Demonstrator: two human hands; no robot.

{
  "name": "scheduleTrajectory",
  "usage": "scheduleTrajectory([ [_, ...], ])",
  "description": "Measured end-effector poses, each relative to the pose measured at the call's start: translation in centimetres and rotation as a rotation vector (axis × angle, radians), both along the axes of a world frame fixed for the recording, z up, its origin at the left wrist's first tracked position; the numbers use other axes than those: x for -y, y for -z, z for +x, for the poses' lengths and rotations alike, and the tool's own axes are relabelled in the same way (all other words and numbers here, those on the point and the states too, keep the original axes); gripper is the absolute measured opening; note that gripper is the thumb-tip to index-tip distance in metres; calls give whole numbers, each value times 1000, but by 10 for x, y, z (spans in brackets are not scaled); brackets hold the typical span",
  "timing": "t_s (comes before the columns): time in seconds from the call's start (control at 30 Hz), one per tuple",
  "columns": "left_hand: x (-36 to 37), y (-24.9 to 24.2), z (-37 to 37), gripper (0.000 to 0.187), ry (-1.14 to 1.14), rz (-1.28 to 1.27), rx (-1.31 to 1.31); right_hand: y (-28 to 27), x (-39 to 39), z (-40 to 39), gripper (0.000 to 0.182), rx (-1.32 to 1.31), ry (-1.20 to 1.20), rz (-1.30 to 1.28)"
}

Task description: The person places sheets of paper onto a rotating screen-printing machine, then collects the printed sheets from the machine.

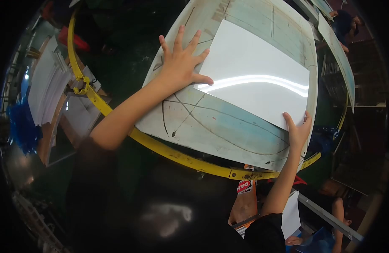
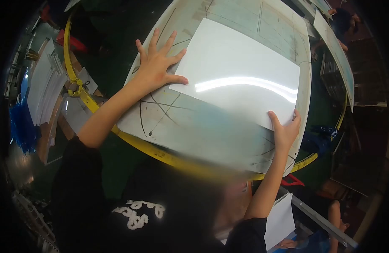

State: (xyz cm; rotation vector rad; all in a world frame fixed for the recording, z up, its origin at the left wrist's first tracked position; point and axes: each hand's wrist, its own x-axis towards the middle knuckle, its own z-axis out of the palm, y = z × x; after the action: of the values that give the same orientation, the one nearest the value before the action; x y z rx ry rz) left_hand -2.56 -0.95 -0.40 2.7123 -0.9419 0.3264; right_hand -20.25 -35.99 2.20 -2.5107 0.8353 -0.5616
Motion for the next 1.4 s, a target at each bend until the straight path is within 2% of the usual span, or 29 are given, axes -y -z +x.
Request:
scheduleTrajectory([
  [0.17, 0, -5, -5, 81, -11, 0, -22, 0, 1, 2, 86, 1, 6, 22],
  [0.27, 1, -8, -7, 80, -21, -5, -26, -10, -5, 4, 85, 15, -4, 127],
  [0.37, 1, -9, -6, 83, -11, -7, -14, -3, 3, 2, 83, 11, -32, 86],
  [0.47, 3, -12, -7, 85, -10, 0, -30, 0, 1, -2, 81, 17, -10, 157],
  [0.8, 5, -20, -7, 82, -14, 27, -71, 12, 14, 0, 77, 23, -26, -30],
  [1.1, 5, -17, -5, 83, -8, 50, -56, 2, 2, 2, 77, 0, -20, -18],
  [1.2, 7, -19, -8, 82, -30, 66, -39, 3, 2, 3, 81, -67, -12, -140],
  [1.3, 13, -27, -14, 80, -84, 119, -38, 21, 10, 1, 75, -9, -23, -535],
  [1.4, 23, -43, -21, 72, -141, 184, -62, 6, 5, 5, 53, -21, -314, -387],
])
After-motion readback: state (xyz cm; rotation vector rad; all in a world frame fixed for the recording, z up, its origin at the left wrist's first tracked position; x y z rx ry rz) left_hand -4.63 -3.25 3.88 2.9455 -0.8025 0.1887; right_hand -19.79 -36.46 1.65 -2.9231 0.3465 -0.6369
